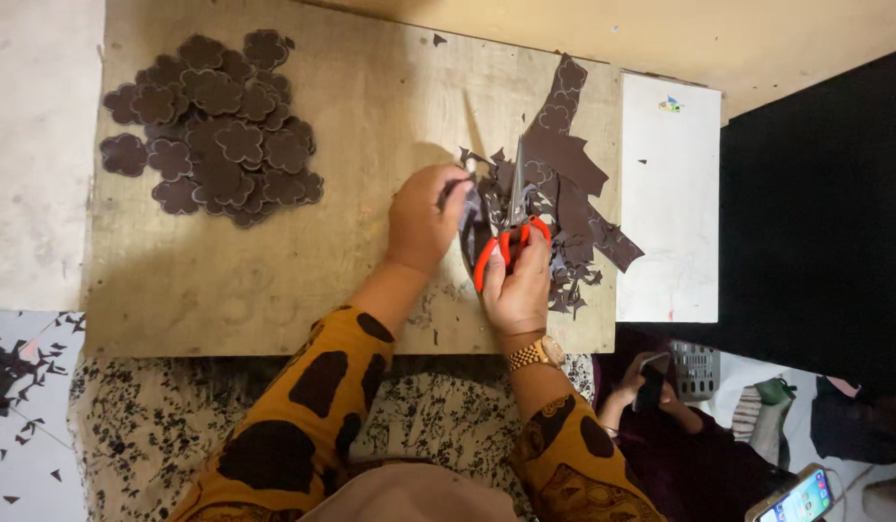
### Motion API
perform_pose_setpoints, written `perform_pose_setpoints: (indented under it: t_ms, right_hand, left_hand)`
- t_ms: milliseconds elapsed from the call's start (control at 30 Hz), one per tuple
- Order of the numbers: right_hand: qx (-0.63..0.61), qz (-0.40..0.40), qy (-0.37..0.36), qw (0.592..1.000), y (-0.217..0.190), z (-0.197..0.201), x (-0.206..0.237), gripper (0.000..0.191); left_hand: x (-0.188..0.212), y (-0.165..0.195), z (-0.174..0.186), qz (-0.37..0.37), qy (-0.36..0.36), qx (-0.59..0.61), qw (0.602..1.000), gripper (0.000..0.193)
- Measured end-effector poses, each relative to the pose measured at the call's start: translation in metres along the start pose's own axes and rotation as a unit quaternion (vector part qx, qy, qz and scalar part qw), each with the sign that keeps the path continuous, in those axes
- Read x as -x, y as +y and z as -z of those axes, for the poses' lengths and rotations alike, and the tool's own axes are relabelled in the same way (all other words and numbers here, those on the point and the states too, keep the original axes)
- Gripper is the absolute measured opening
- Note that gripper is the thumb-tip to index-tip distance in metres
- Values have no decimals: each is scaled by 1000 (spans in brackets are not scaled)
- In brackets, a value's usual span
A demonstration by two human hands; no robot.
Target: The person uses red-handled scissors to cut flower-shaped pieces from a dark brown sheet on a wooden table. They hold the sheet with one hand and cut along the outlines, placing finished pieces into a growing pile on the left.
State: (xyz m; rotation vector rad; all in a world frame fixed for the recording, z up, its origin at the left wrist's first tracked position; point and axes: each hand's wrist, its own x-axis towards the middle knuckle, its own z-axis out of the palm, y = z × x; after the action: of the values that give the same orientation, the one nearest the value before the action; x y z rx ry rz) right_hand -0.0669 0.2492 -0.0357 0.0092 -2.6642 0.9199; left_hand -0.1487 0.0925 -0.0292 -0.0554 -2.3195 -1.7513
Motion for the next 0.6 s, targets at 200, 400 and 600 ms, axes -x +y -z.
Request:
perform_pose_setpoints:
  t_ms: [200, 400, 600]
  right_hand:
    - [19, 19, 11, 1000, -2, 1, 1, 53]
    - [32, 31, 19, 999, -5, 1, 5, 55]
    - [49, 33, 15, 998, -12, 5, 4, 55]
  left_hand:
    - [22, -2, 28, 22, 32, 152, 988, 25]
    - [43, -12, 65, -36, 40, 38, 998, 31]
    - [55, -2, 93, -85, 40, -235, 967, 81]
